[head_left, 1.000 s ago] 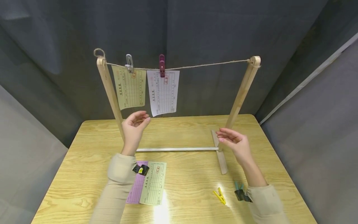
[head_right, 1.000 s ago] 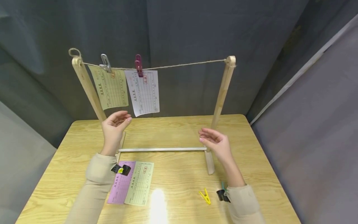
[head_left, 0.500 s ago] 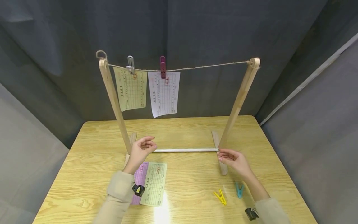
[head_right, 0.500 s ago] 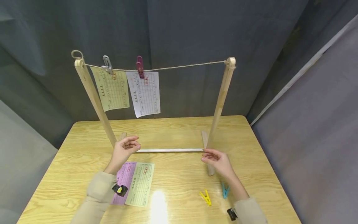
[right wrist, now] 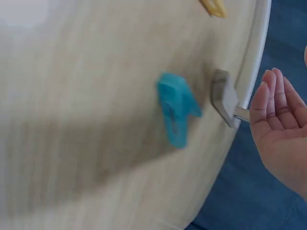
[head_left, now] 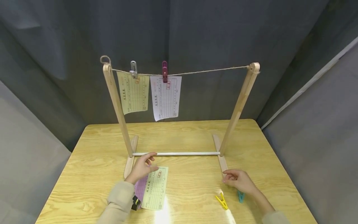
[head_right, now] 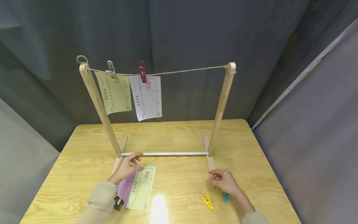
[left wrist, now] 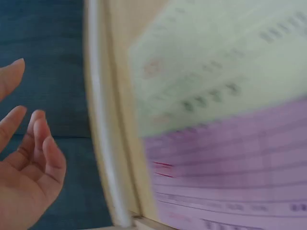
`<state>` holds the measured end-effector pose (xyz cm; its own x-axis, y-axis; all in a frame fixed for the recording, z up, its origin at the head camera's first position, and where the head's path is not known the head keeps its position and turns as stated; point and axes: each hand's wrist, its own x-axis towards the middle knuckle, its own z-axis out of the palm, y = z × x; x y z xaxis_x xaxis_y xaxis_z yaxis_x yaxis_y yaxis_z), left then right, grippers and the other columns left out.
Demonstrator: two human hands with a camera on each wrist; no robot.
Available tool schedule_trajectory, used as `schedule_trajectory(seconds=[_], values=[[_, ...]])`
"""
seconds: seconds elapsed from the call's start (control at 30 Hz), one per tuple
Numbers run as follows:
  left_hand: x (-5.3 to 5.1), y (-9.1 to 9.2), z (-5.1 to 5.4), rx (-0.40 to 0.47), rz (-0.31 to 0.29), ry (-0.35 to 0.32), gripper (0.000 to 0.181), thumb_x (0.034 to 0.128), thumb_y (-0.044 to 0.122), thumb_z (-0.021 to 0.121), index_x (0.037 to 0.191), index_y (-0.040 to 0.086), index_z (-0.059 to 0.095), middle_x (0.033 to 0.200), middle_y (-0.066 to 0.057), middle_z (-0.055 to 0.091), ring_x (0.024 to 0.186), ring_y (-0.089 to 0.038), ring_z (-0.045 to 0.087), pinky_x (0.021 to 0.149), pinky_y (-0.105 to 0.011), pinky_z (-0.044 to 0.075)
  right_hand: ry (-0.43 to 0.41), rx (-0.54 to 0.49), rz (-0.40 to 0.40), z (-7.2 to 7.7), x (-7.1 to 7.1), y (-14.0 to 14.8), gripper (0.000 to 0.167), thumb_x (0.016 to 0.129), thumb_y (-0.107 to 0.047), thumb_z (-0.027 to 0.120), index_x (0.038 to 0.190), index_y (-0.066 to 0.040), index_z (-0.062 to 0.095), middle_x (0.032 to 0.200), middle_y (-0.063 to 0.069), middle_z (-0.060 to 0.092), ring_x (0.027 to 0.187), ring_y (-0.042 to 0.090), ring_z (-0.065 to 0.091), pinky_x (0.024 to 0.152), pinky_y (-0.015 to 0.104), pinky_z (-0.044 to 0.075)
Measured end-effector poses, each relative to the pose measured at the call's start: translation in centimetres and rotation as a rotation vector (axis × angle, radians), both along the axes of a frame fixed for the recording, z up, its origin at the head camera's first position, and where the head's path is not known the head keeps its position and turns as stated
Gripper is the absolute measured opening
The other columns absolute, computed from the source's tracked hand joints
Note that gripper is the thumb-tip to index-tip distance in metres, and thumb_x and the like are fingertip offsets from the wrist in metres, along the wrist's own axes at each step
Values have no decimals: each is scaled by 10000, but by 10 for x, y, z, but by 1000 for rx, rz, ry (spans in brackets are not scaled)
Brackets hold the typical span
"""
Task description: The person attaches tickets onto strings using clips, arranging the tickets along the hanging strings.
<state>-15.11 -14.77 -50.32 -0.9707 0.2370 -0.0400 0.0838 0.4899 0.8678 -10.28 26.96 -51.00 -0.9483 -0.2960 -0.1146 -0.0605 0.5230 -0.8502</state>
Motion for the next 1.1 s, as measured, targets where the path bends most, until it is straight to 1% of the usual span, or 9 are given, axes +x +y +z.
schedule_trajectory(seconds=[0.13, 0.2, 0.33, 0.43, 0.57, 0.63, 0.8, 0.93, 1.1], values=[[2, -3, -14, -106, -35, 46, 623, 696, 126, 774, 1255, 59, 507, 1050, -86, 529, 910, -290, 493, 734, -375, 436, 39, 51, 23, -12, 9, 1, 458, 793, -201, 706, 1085, 126, 571, 800, 31, 607, 684, 102, 543, 608, 225, 476], [3, -5, -19, -140, -42, 47, 654, 688, 122, 778, 1273, 64, 492, 1094, -131, 521, 948, -324, 487, 759, -432, 442, 72, 88, 46, -16, 13, 0, 483, 777, -217, 719, 1072, 135, 572, 771, 12, 588, 654, 79, 518, 594, 218, 469], [4, -6, -29, -221, -58, 32, 721, 681, 151, 785, 1318, 91, 452, 1160, -153, 492, 1004, -311, 466, 792, -479, 445, 122, 179, 94, -22, 22, -5, 550, 725, -292, 749, 1023, 142, 591, 701, -25, 531, 588, 39, 444, 535, 194, 425], [3, -6, -35, -264, -65, 37, 764, 669, 175, 796, 1337, 94, 432, 1171, -138, 480, 1018, -281, 449, 815, -484, 438, 133, 250, 116, -23, 26, -10, 498, 695, -336, 761, 944, 73, 624, 648, -41, 477, 542, 24, 377, 487, 184, 359], [0, -5, -39, -276, -59, 55, 793, 643, 198, 814, 1332, 86, 438, 1130, -113, 473, 988, -247, 420, 814, -454, 424, 112, 321, 91, -25, 29, -15, 501, 666, -355, 781, 940, 33, 623, 628, -49, 446, 518, 22, 341, 465, 188, 319], [-2, -6, -41, -279, -56, 56, 786, 630, 202, 819, 1318, 88, 456, 1112, -101, 474, 980, -237, 410, 811, -445, 414, 94, 349, 65, -27, 30, -16, 585, 649, -368, 790, 1003, 65, 617, 643, -47, 456, 526, 32, 351, 470, 195, 329], [-5, -7, -44, -298, -81, 33, 714, 618, 208, 823, 1249, 65, 520, 1145, -110, 477, 1026, -289, 401, 848, -509, 379, 75, 427, 12, -29, 31, -21, 636, 591, -420, 810, 984, 42, 619, 655, -38, 470, 539, 59, 364, 482, 205, 331], [-6, -8, -46, -318, -108, -8, 704, 605, 227, 827, 1221, 47, 538, 1160, -122, 453, 1033, -308, 372, 867, -539, 344, 76, 468, 28, -30, 32, -25, 609, 558, -463, 808, 896, -4, 595, 631, -41, 437, 528, 73, 355, 462, 208, 316], [-9, -7, -44, -324, -120, -33, 688, 587, 216, 832, 1189, 32, 553, 1108, -109, 459, 989, -281, 366, 856, -515, 348, 68, 455, 56, -36, 33, -30, 607, 544, -458, 808, 873, -10, 564, 637, -44, 423, 538, 71, 368, 462, 206, 340]])
